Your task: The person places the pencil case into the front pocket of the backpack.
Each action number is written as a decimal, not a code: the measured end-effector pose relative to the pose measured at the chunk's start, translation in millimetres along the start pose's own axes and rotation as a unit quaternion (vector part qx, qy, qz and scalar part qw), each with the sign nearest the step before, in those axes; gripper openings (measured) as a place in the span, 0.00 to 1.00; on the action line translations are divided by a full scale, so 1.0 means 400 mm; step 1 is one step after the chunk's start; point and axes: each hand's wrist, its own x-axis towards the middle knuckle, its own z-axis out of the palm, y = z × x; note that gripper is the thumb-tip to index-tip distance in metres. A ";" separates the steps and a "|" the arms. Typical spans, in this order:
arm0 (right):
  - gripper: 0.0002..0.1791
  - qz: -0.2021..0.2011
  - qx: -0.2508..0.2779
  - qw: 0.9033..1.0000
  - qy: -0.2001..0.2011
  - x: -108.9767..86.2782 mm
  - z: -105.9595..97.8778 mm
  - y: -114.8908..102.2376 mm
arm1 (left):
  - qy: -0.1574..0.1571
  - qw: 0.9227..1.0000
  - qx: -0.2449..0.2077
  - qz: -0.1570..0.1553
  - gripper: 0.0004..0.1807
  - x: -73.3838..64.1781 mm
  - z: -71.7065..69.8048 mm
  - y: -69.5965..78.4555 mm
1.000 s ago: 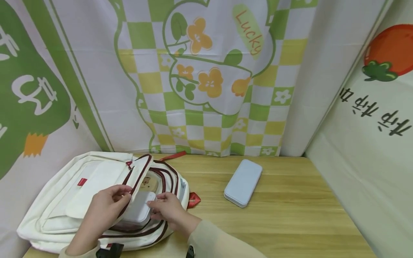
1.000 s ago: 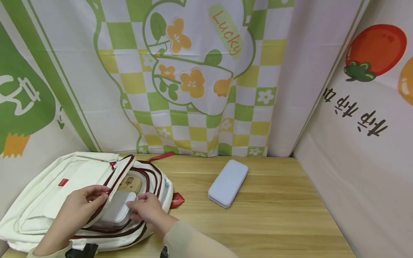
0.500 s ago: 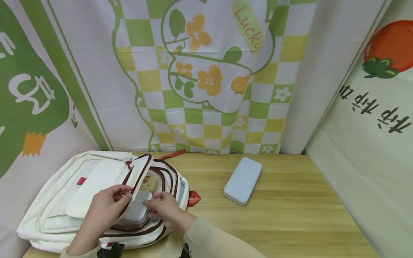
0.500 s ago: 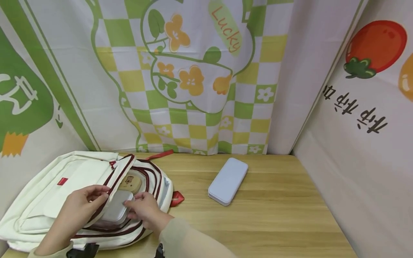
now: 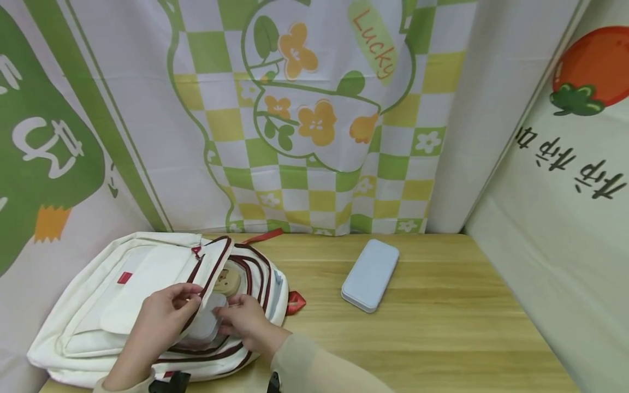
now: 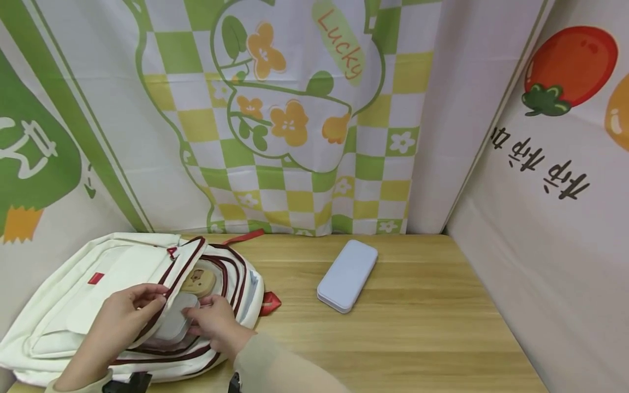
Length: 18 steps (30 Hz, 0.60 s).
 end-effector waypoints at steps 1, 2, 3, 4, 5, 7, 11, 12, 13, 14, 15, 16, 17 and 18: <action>0.11 -0.001 0.002 1.000 -0.002 0.001 0.002 0.002 | -0.001 1.000 -0.001 -0.002 0.12 0.000 0.001 0.000; 0.10 -0.002 0.001 1.000 -0.003 0.002 0.004 0.002 | -0.001 1.000 -0.002 -0.004 0.12 0.000 0.001 0.000; 0.10 -0.002 0.002 1.000 -0.003 0.002 0.006 0.002 | -0.001 1.000 -0.003 -0.004 0.12 0.000 0.002 0.000; 0.10 -0.002 0.004 1.000 -0.001 0.003 0.008 0.003 | -0.002 1.000 -0.005 -0.007 0.12 0.000 0.002 0.001; 0.10 -0.002 0.005 1.000 0.002 0.004 0.011 0.004 | -0.004 1.000 -0.006 -0.009 0.12 0.000 0.003 0.003; 0.10 -0.004 0.006 1.000 0.008 0.006 0.016 0.006 | -0.005 1.000 -0.009 -0.013 0.12 -0.001 0.003 0.005; 0.11 -0.013 -0.004 1.000 0.018 0.006 0.027 0.007 | -0.001 1.000 -0.005 -0.014 0.12 -0.002 0.002 0.006; 0.11 -0.014 -0.007 1.000 0.019 0.006 0.029 0.007 | 0.000 1.000 -0.004 -0.014 0.12 -0.002 0.002 0.005; 0.11 -0.015 -0.009 1.000 0.021 0.005 0.031 0.007 | 0.000 1.000 -0.002 -0.014 0.12 -0.003 0.001 0.005; 0.11 -0.015 -0.010 1.000 0.021 0.004 0.031 0.008 | 0.000 1.000 -0.002 -0.015 0.11 -0.003 0.001 0.004; 0.11 -0.015 -0.010 1.000 0.021 0.004 0.031 0.008 | -0.001 1.000 -0.003 -0.015 0.11 -0.003 0.001 0.004; 0.11 -0.015 -0.011 1.000 0.020 0.003 0.031 0.008 | -0.001 1.000 -0.003 -0.017 0.11 -0.003 0.000 0.003; 0.11 -0.016 -0.010 1.000 0.018 0.002 0.030 0.009 | -0.002 1.000 -0.004 -0.017 0.11 -0.002 0.000 0.003; 0.11 -0.016 -0.010 1.000 0.015 0.002 0.028 0.010 | -0.003 1.000 -0.004 -0.018 0.11 -0.002 0.000 0.002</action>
